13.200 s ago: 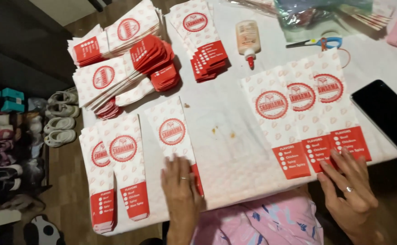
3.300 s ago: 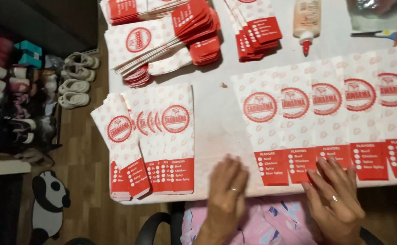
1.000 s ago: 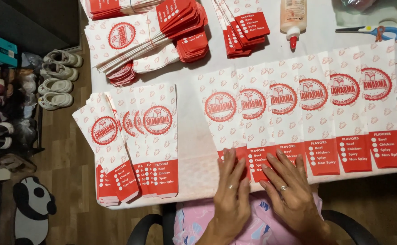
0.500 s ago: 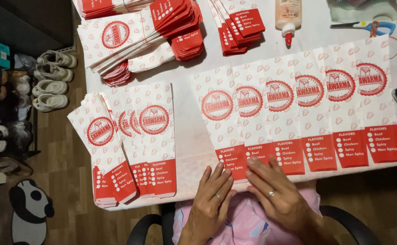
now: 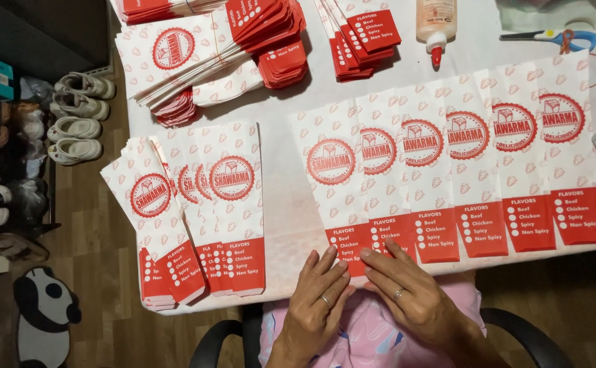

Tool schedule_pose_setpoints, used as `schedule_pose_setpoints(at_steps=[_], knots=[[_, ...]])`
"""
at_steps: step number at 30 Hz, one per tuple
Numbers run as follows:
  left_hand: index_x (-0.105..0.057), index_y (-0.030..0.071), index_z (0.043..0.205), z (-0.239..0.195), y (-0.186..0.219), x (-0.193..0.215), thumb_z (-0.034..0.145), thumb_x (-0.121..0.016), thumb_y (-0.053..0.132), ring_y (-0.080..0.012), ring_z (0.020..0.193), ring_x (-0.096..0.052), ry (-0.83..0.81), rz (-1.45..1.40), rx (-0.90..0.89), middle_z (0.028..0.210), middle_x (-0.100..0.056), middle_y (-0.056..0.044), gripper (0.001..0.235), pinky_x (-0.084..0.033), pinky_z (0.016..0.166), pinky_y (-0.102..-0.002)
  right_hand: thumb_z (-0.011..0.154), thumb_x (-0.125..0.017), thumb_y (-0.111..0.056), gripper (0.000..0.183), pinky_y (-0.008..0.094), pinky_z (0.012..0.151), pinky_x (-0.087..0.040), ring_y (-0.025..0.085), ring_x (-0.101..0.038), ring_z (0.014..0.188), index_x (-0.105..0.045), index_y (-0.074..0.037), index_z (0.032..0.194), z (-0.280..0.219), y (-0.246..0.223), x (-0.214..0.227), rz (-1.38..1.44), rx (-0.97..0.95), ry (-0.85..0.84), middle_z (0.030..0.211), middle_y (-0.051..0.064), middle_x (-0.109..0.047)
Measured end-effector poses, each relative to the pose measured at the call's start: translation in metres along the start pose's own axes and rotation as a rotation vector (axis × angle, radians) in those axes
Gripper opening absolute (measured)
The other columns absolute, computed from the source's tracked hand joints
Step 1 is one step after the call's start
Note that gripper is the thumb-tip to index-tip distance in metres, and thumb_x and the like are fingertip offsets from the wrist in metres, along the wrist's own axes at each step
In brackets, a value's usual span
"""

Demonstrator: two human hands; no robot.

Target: Applying glue to paper packaging strips and folding them to assemble food containers.

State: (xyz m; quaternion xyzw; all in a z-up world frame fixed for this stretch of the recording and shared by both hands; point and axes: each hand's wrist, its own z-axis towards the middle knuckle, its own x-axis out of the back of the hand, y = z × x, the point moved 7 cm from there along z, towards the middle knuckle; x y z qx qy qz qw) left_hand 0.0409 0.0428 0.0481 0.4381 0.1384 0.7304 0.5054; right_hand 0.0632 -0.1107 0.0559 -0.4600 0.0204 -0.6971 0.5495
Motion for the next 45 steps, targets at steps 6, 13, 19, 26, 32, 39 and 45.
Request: schedule_pose_setpoints(at_steps=[6,13,19,26,32,39,45], knots=[[-0.068,-0.01,0.109,0.0,0.0,0.0,0.093,-0.073,-0.005,-0.0488,0.123,-0.065,0.006,-0.023,-0.017,0.117,-0.071,-0.027,0.017,-0.043,0.113,-0.064,0.092,-0.066,0.004,0.021,0.064,0.111,-0.05,0.038,-0.071,0.116,-0.066,0.01,0.112,-0.004,0.0,-0.001,0.044,0.062,0.007,0.126,0.028,-0.066],[-0.07,-0.007,0.103,0.002,0.0,-0.004,0.092,-0.07,-0.006,-0.0405,0.117,-0.069,0.085,0.019,0.092,0.108,-0.073,-0.02,0.011,-0.044,0.113,-0.06,0.092,-0.065,0.004,0.009,0.066,0.111,-0.048,0.033,-0.072,0.105,-0.065,0.009,0.099,0.006,0.0,-0.002,0.033,-0.012,0.052,0.117,0.027,-0.068],[-0.069,-0.004,0.099,0.002,-0.001,-0.009,0.09,-0.071,-0.005,-0.0347,0.11,-0.072,0.197,0.048,0.232,0.103,-0.072,-0.015,0.01,-0.044,0.114,-0.057,0.092,-0.064,0.002,0.006,0.06,0.117,-0.044,0.028,-0.07,0.107,-0.066,0.007,0.094,0.01,0.004,-0.002,0.055,-0.163,0.074,0.118,0.024,-0.068],[-0.071,0.001,0.111,0.002,-0.01,-0.007,0.096,-0.063,-0.002,-0.0299,0.114,-0.069,0.143,-0.035,0.355,0.111,-0.072,-0.013,0.017,-0.042,0.117,-0.054,0.094,-0.059,0.003,0.012,0.053,0.122,-0.042,0.027,-0.069,0.119,-0.07,0.004,0.101,-0.007,0.015,-0.008,0.13,-0.272,0.042,0.128,0.018,-0.069],[-0.051,0.0,0.146,-0.004,-0.008,-0.015,0.09,-0.045,-0.019,-0.0462,0.152,-0.036,-0.136,0.026,0.249,0.157,-0.049,-0.018,0.06,-0.026,0.126,-0.061,0.092,-0.062,0.008,0.023,0.05,0.125,-0.044,0.023,-0.073,0.112,-0.072,-0.001,0.111,0.005,0.007,0.025,0.128,-0.348,0.222,0.124,0.018,-0.072],[-0.052,-0.001,0.144,0.004,-0.007,-0.017,0.087,-0.05,-0.018,-0.0452,0.15,-0.039,-0.162,0.11,0.202,0.155,-0.051,-0.019,0.06,-0.021,0.127,-0.062,0.093,-0.069,0.0,0.031,0.051,0.128,-0.034,0.032,-0.065,0.131,-0.069,0.0,0.124,-0.02,0.021,0.033,-0.156,-0.267,0.178,0.137,0.017,-0.066],[-0.053,0.0,0.145,0.007,-0.01,-0.016,0.095,-0.053,-0.01,-0.0429,0.151,-0.04,-0.148,0.116,0.208,0.156,-0.05,-0.017,0.051,-0.021,0.127,-0.059,0.092,-0.073,-0.008,0.035,0.059,0.129,-0.025,0.04,-0.052,0.143,-0.068,-0.009,0.126,-0.029,0.026,0.022,-0.232,-0.218,0.092,0.139,0.008,-0.066]])
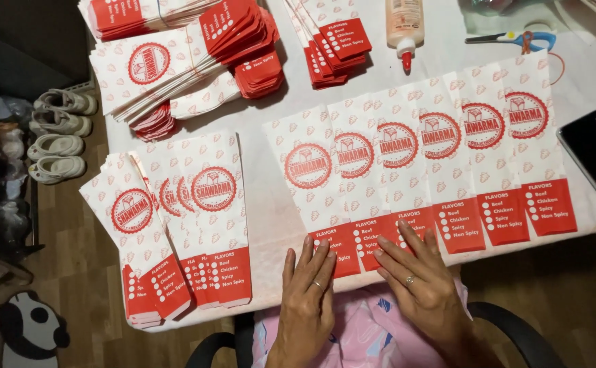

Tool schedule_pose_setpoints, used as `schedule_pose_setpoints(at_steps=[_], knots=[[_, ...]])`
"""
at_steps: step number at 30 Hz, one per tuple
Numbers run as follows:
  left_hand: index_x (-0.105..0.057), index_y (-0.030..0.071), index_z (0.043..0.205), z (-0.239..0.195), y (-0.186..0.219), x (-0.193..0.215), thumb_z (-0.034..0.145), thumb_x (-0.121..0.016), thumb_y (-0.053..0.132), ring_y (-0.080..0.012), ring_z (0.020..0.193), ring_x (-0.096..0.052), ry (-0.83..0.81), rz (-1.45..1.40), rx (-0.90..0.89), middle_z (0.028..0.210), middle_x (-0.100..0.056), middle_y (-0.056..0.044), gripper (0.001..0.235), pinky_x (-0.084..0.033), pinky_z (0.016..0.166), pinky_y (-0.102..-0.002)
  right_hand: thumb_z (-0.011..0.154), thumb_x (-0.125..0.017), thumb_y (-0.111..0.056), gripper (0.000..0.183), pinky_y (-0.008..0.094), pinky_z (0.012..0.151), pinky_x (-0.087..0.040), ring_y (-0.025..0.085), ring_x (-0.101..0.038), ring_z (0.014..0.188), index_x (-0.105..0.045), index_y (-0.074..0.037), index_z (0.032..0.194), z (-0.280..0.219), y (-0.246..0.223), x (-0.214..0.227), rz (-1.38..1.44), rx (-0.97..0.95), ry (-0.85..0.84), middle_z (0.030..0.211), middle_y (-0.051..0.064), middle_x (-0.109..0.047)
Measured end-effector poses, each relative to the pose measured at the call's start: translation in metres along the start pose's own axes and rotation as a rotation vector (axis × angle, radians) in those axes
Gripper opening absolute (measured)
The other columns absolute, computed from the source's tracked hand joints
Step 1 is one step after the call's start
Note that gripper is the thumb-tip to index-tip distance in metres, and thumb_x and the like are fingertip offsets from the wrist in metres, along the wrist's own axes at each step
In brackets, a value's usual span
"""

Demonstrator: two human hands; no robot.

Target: Applying glue to paper packaging strips and folding them to assemble food containers.

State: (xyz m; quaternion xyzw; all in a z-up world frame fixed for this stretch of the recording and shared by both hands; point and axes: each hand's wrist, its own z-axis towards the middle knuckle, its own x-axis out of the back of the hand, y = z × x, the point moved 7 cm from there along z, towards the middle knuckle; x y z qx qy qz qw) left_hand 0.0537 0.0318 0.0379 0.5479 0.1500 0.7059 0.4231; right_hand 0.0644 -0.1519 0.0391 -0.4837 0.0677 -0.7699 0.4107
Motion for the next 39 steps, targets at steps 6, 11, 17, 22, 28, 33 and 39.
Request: schedule_pose_setpoints(at_steps=[6,11,17,22,28,33,39], knots=[[-0.052,0.002,0.145,-0.001,0.0,-0.001,0.097,-0.051,-0.009,-0.0444,0.151,-0.041,0.044,0.014,-0.013,0.155,-0.051,-0.016,0.049,-0.024,0.127,-0.061,0.091,-0.074,-0.008,0.037,0.056,0.128,-0.028,0.038,-0.056,0.14,-0.068,-0.008,0.127,0.001,0.001,0.01,0.013,-0.026,0.022,0.138,0.011,-0.066],[-0.058,0.001,0.141,-0.001,0.004,0.011,0.099,-0.053,-0.009,-0.0464,0.148,-0.044,0.131,-0.015,-0.021,0.15,-0.056,-0.016,0.044,-0.027,0.126,-0.062,0.089,-0.075,-0.01,0.035,0.056,0.129,-0.032,0.035,-0.063,0.132,-0.069,-0.002,0.123,-0.007,0.011,0.02,-0.062,-0.127,0.073,0.138,0.019,-0.065],[-0.064,0.002,0.134,-0.009,-0.016,0.055,0.098,-0.058,0.0,-0.04,0.144,-0.05,0.321,0.426,0.113,0.146,-0.059,-0.018,0.036,-0.033,0.121,-0.057,0.092,-0.07,-0.003,0.036,0.051,0.132,-0.03,0.033,-0.064,0.132,-0.066,0.001,0.128,-0.009,0.019,0.024,-0.027,-0.069,0.032,0.139,0.019,-0.065],[-0.037,0.002,0.155,-0.025,-0.046,0.05,0.104,-0.057,0.023,-0.0433,0.154,-0.03,0.204,0.681,0.267,0.161,-0.037,-0.023,0.058,-0.023,0.126,-0.059,0.093,-0.07,-0.005,0.035,0.053,0.134,-0.03,0.036,-0.062,0.136,-0.067,0.0,0.128,-0.01,0.015,0.023,-0.013,-0.091,0.061,0.139,0.018,-0.065],[-0.018,0.005,0.163,-0.008,-0.031,0.006,0.108,-0.053,0.025,-0.0441,0.159,-0.016,0.125,0.452,0.241,0.17,-0.015,-0.025,0.068,-0.016,0.13,-0.057,0.091,-0.072,-0.011,0.042,0.053,0.13,-0.031,0.032,-0.059,0.138,-0.064,-0.002,0.131,0.005,-0.018,-0.003,0.04,0.024,-0.019,0.142,0.016,-0.062],[-0.024,-0.001,0.16,0.002,-0.018,-0.013,0.108,-0.051,0.011,-0.0502,0.158,-0.016,0.144,0.233,0.191,0.168,-0.018,-0.028,0.06,-0.017,0.13,-0.061,0.094,-0.068,-0.012,0.044,0.058,0.127,-0.028,0.036,-0.058,0.138,-0.06,-0.002,0.135,0.016,-0.035,-0.025,0.089,0.123,-0.1,0.142,0.015,-0.063],[-0.027,0.0,0.16,-0.002,-0.007,0.008,0.111,-0.044,0.004,-0.0513,0.159,-0.017,0.21,0.037,0.133,0.169,-0.022,-0.025,0.052,-0.018,0.132,-0.061,0.096,-0.065,-0.008,0.038,0.058,0.125,-0.033,0.038,-0.057,0.139,-0.061,0.0,0.133,0.02,-0.04,-0.029,0.088,0.135,-0.088,0.141,0.018,-0.063]])
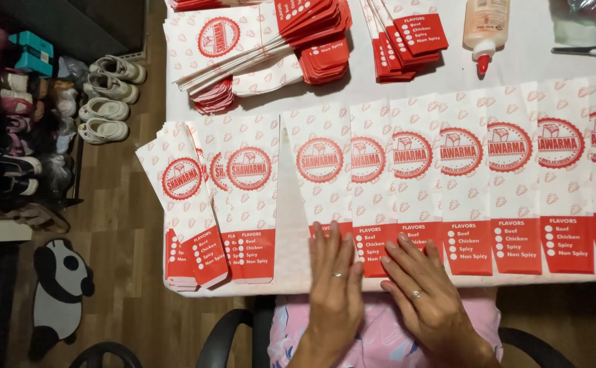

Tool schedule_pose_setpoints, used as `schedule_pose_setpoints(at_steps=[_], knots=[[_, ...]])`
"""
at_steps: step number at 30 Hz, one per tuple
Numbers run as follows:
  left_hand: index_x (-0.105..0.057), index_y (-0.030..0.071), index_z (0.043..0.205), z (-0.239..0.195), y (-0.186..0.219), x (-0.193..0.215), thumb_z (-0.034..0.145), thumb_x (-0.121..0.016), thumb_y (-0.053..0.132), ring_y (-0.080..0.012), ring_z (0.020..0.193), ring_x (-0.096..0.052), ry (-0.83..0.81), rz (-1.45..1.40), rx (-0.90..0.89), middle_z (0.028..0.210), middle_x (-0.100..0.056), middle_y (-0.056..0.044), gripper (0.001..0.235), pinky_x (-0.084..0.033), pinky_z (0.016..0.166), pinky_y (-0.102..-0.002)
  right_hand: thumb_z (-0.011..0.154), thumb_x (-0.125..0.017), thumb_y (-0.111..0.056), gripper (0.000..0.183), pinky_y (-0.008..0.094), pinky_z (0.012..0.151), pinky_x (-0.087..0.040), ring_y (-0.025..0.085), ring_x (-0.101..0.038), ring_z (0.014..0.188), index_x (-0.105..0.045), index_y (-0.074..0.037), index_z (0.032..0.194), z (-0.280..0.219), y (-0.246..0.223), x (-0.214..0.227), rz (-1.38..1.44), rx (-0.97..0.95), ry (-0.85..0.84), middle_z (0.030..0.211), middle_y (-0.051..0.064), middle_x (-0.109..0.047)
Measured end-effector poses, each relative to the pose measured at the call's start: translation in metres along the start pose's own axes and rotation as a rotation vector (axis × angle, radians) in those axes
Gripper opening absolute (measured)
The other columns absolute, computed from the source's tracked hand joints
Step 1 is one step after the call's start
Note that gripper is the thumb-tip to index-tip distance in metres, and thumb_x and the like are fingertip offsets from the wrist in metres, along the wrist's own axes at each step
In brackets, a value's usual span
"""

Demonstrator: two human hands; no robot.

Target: Applying glue to paper packaging strips and folding them to assemble food containers.

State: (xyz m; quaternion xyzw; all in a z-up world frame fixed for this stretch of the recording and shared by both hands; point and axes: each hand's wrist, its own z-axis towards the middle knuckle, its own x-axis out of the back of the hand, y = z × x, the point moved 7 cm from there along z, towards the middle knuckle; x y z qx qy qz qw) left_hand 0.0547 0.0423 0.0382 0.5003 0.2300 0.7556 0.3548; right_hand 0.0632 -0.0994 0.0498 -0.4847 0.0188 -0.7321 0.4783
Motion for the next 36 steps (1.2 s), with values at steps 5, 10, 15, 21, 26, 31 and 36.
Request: schedule_pose_setpoints(at_steps=[5,10,15,21,26,31,36], knots=[[-0.07,-0.003,0.116,-0.006,-0.015,0.048,0.095,-0.066,-0.002,-0.0379,0.129,-0.064,0.102,-0.023,-0.088,0.133,-0.066,-0.019,0.022,-0.047,0.114,-0.054,0.094,-0.069,-0.007,0.038,0.055,0.124,-0.035,0.036,-0.06,0.135,-0.062,0.001,0.131,0.008,-0.008,-0.004,0.039,0.027,0.02,0.142,0.021,-0.061],[-0.066,-0.001,0.124,-0.019,-0.025,0.052,0.096,-0.071,0.003,-0.0426,0.137,-0.057,-0.039,-0.047,-0.146,0.138,-0.064,-0.017,0.029,-0.041,0.118,-0.058,0.095,-0.068,-0.003,0.037,0.059,0.122,-0.035,0.039,-0.062,0.133,-0.059,0.006,0.131,0.02,-0.024,-0.021,0.17,0.094,-0.034,0.142,0.026,-0.059],[-0.059,-0.003,0.134,-0.02,-0.026,0.051,0.099,-0.069,0.002,-0.0465,0.142,-0.052,-0.121,-0.067,-0.184,0.145,-0.059,-0.021,0.037,-0.039,0.121,-0.06,0.096,-0.067,-0.003,0.034,0.061,0.12,-0.035,0.041,-0.064,0.13,-0.059,0.01,0.127,0.022,-0.029,-0.037,0.187,0.172,-0.088,0.138,0.029,-0.06],[-0.066,-0.007,0.122,-0.019,-0.024,0.055,0.095,-0.073,-0.001,-0.0475,0.132,-0.06,-0.074,-0.118,-0.23,0.131,-0.067,-0.023,0.028,-0.047,0.115,-0.06,0.094,-0.069,0.0,0.027,0.061,0.116,-0.043,0.041,-0.068,0.124,-0.064,0.01,0.118,0.016,-0.03,-0.035,0.175,0.19,-0.025,0.132,0.029,-0.064],[-0.07,-0.008,0.114,-0.021,-0.022,0.057,0.093,-0.075,-0.002,-0.0444,0.124,-0.067,-0.031,-0.12,-0.259,0.122,-0.071,-0.022,0.022,-0.051,0.11,-0.056,0.092,-0.068,0.002,0.013,0.065,0.108,-0.051,0.042,-0.072,0.114,-0.066,0.011,0.102,0.021,-0.033,-0.031,0.224,0.185,0.017,0.121,0.029,-0.068],[-0.071,-0.007,0.111,-0.021,-0.023,0.055,0.092,-0.073,-0.005,-0.0431,0.122,-0.068,0.013,-0.133,-0.211,0.119,-0.073,-0.021,0.019,-0.052,0.109,-0.056,0.092,-0.067,0.003,0.012,0.066,0.109,-0.048,0.039,-0.073,0.11,-0.067,0.01,0.101,0.022,-0.03,-0.032,0.245,0.155,0.015,0.119,0.027,-0.07],[-0.073,-0.003,0.104,-0.02,-0.021,0.049,0.091,-0.072,-0.004,-0.0363,0.117,-0.071,0.125,-0.094,-0.109,0.11,-0.074,-0.015,0.013,-0.054,0.107,-0.053,0.089,-0.066,0.003,0.005,0.065,0.111,-0.045,0.032,-0.074,0.1,-0.068,0.007,0.092,0.03,-0.032,-0.032,0.232,0.01,0.055,0.109,0.024,-0.072]])
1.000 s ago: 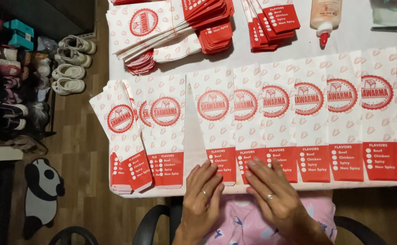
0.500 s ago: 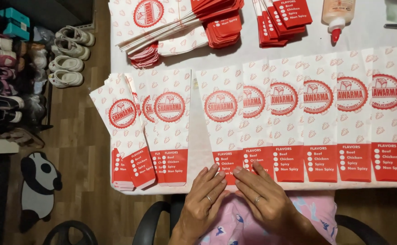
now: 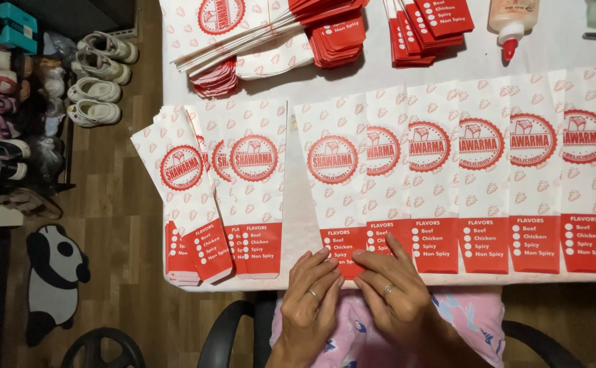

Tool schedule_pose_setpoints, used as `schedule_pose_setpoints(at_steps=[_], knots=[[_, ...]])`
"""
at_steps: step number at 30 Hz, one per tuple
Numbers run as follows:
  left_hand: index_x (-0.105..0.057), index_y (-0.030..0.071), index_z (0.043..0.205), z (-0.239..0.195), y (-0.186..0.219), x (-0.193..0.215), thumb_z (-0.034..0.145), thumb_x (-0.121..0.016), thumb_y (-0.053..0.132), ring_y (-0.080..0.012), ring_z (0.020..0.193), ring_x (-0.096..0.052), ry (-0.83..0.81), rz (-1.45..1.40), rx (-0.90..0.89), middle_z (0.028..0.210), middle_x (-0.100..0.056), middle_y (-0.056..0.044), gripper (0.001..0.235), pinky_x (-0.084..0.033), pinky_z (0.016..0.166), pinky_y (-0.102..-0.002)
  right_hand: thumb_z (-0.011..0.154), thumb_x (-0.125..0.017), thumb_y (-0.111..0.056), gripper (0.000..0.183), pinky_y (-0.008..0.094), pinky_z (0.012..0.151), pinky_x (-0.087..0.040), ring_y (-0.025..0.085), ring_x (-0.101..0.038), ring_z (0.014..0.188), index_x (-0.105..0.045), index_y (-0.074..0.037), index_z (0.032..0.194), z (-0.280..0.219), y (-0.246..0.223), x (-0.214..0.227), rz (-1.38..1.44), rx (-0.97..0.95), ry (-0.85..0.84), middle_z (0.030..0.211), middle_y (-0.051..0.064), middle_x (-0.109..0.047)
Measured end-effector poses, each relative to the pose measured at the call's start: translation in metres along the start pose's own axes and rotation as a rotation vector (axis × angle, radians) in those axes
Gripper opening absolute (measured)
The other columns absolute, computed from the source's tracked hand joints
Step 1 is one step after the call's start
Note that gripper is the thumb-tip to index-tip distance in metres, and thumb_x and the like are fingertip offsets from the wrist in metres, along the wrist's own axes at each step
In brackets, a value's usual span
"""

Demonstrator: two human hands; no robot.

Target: Applying glue to paper packaging strips and folding them to assemble food containers.

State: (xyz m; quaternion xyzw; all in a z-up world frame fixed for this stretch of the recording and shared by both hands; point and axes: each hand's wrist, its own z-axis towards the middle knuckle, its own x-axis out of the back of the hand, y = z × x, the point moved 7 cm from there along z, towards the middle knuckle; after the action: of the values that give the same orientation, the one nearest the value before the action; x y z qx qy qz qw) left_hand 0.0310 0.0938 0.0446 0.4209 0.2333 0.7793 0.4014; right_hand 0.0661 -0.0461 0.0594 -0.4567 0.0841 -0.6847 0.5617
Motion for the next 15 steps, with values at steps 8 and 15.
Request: schedule_pose_setpoints(at_steps=[8,15], knots=[[-0.072,-0.003,0.102,0.003,-0.004,0.003,0.093,-0.067,-0.006,-0.0337,0.112,-0.072,0.044,-0.043,0.13,0.108,-0.074,-0.015,0.012,-0.052,0.11,-0.051,0.09,-0.063,0.004,0.007,0.058,0.12,-0.042,0.026,-0.073,0.108,-0.069,0.005,0.094,-0.01,0.016,-0.001,0.124,-0.166,-0.004,0.118,0.022,-0.072],[-0.067,-0.006,0.119,0.008,-0.007,0.027,0.095,-0.05,-0.016,-0.0387,0.121,-0.065,0.056,0.04,0.032,0.124,-0.067,-0.02,0.032,-0.052,0.11,-0.05,0.093,-0.058,0.005,0.027,0.057,0.124,-0.038,0.025,-0.071,0.117,-0.07,0.002,0.117,-0.016,0.016,-0.002,0.098,-0.116,-0.029,0.127,0.018,-0.07]])
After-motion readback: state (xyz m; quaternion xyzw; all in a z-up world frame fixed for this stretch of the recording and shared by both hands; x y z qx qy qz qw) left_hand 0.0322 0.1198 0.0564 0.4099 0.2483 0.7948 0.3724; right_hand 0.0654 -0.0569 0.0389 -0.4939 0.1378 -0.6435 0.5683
